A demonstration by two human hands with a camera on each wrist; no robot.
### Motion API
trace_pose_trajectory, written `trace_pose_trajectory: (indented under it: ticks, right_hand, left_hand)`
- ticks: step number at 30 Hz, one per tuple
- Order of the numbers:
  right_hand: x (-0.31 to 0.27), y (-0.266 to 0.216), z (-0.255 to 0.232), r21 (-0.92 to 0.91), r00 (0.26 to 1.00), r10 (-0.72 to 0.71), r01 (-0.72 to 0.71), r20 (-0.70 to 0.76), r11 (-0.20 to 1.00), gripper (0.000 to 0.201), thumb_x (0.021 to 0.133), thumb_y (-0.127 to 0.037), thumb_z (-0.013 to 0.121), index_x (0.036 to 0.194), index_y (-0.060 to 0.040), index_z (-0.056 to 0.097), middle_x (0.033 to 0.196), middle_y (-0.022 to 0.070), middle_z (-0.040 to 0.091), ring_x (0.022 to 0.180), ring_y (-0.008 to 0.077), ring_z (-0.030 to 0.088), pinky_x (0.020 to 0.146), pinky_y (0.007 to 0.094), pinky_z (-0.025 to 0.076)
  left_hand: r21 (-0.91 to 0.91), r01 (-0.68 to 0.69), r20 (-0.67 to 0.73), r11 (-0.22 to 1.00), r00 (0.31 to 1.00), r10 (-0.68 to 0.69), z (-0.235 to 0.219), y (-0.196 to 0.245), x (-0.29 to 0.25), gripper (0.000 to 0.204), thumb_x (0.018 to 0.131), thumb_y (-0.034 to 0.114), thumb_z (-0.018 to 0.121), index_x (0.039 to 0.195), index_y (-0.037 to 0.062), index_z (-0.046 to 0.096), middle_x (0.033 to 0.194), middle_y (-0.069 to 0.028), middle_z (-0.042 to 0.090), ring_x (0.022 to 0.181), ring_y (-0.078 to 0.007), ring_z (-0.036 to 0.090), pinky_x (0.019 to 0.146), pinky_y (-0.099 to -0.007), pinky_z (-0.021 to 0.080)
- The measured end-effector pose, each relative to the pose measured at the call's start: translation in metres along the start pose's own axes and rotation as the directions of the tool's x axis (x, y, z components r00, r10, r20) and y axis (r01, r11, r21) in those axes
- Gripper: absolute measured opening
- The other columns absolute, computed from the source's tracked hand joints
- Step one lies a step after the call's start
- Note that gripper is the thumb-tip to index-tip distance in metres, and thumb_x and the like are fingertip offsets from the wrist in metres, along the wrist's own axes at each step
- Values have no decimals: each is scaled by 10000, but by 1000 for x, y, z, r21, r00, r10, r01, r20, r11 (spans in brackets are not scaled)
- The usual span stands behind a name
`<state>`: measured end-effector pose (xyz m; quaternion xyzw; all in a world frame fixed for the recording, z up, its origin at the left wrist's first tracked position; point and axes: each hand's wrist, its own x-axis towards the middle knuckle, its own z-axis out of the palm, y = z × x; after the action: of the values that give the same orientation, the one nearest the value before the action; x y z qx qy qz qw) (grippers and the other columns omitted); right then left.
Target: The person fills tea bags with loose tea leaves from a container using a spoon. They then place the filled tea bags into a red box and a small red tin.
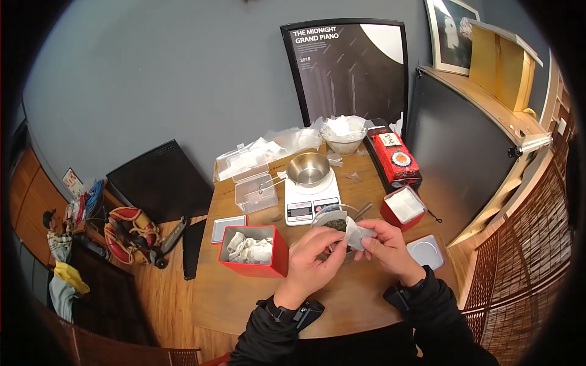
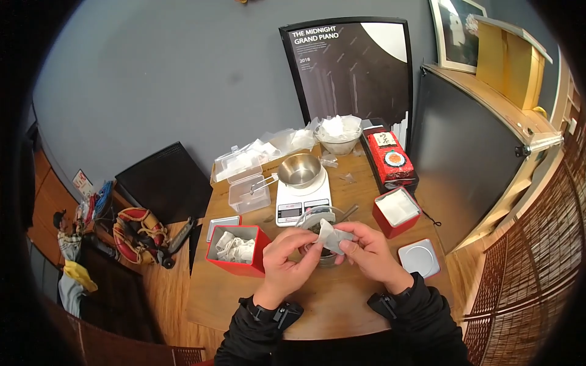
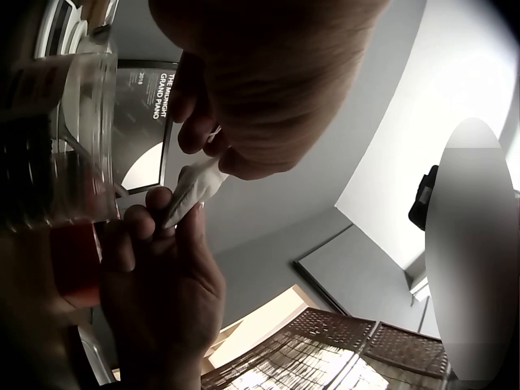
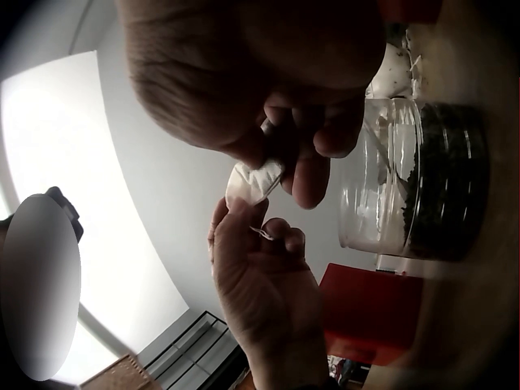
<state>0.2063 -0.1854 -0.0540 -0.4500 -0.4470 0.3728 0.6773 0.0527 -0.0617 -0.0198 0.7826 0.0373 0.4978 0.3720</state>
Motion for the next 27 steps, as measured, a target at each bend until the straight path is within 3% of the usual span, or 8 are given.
trace_pose_trajectory:
  ticks: [5, 7, 17, 27]
  right_hand:
    - [0, 4, -1, -15, 1000, 8, -9, -12, 1000, 347, 993, -135, 589, 1315, -16, 537, 998, 59, 687, 760, 99, 657, 589, 201, 432]
    - [0, 5, 0, -10, 1000, 12, -12, -21, 1000, 348, 993, -136, 591, 1315, -17, 537, 1001, 58, 688, 757, 98, 657, 590, 199, 432]
    - [1, 6, 1, -57, 1000, 13, -13, -10, 998, 348, 987, -139, 609, 1307, -17, 547, 1005, 59, 684, 734, 100, 659, 561, 202, 423]
    - [0, 6, 3, -31, 999, 20, -21, -29, 999, 341, 976, -103, 613, 1300, -15, 552, 1012, 56, 679, 734, 103, 663, 553, 200, 424]
  left_hand:
    - [10, 3, -7, 1000, 1000, -3, 0, -4, -3, 161, 804, -61, 726, 950, -4, 690, 823, -77, 675, 666, -115, 603, 595, -236, 484]
    - [-23, 68, -53, 997, 996, -70, 2, -7, -5, 142, 812, -68, 712, 938, -6, 690, 796, -71, 664, 646, -117, 593, 583, -237, 473]
    - [-10, 59, -72, 998, 996, -59, 1, -9, -7, 220, 814, -82, 700, 1018, -1, 713, 771, -66, 657, 626, -113, 575, 567, -235, 457]
    - [112, -42, -82, 993, 995, 52, 1, -14, -10, 216, 781, -76, 720, 973, 20, 746, 822, -96, 699, 674, -159, 659, 562, -252, 495]
